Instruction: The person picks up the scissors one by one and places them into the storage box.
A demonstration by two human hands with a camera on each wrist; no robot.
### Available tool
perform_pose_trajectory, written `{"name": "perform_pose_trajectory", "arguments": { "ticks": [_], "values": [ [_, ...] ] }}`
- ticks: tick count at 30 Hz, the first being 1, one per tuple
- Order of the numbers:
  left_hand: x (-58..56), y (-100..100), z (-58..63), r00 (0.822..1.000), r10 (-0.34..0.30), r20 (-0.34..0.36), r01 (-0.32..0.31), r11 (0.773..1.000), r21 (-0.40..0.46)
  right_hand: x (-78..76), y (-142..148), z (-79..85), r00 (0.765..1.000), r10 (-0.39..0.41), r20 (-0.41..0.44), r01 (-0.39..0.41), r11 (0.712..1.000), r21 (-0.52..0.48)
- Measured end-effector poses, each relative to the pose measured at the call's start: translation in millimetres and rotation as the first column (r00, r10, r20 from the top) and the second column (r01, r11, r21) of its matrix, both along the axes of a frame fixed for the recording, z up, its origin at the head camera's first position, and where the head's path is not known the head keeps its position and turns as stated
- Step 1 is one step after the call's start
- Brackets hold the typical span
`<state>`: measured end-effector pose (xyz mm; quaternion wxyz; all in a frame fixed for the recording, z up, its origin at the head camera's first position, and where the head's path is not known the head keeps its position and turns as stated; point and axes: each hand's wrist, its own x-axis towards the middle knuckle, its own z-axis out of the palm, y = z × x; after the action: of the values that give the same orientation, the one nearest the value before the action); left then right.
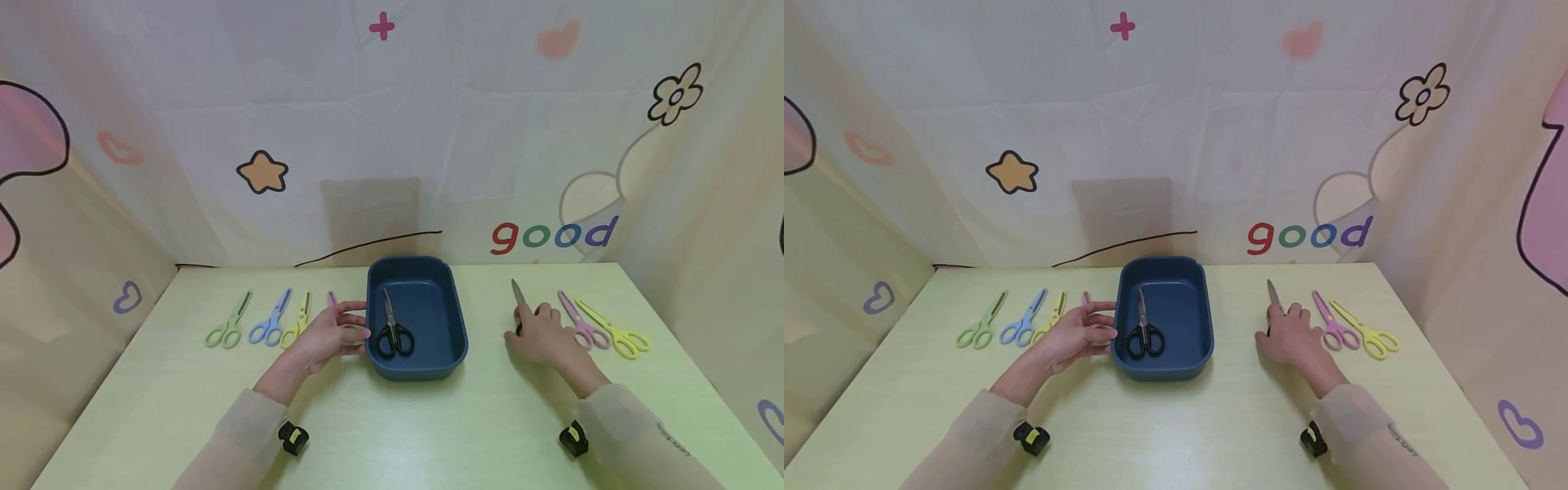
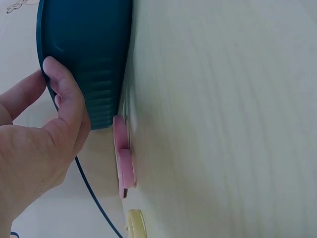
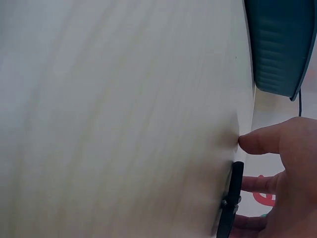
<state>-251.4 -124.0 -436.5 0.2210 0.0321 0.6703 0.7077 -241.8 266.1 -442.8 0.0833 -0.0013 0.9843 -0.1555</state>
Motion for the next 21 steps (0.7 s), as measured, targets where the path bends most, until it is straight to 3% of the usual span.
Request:
{"name": "perform_pose_trajectory", "arguments": {
  "ticks": [8, 21],
  "values": [
    [0.2, 0.3, 0.6, 1.0, 0.0, -0.001, 0.0, 1.0, 0.001, 1.3, -0.3, 3.2, 0.999, 0.041, -0.017, -0.041, 0.999, -0.003],
    [0.6, 0.7, 1.6, 1.0, 0.0, -0.002, 0.0, 1.0, 0.007, -1.4, -0.6, 3.7, 1.0, 0.028, -0.004, -0.028, 1.0, 0.009]
  ]
}}
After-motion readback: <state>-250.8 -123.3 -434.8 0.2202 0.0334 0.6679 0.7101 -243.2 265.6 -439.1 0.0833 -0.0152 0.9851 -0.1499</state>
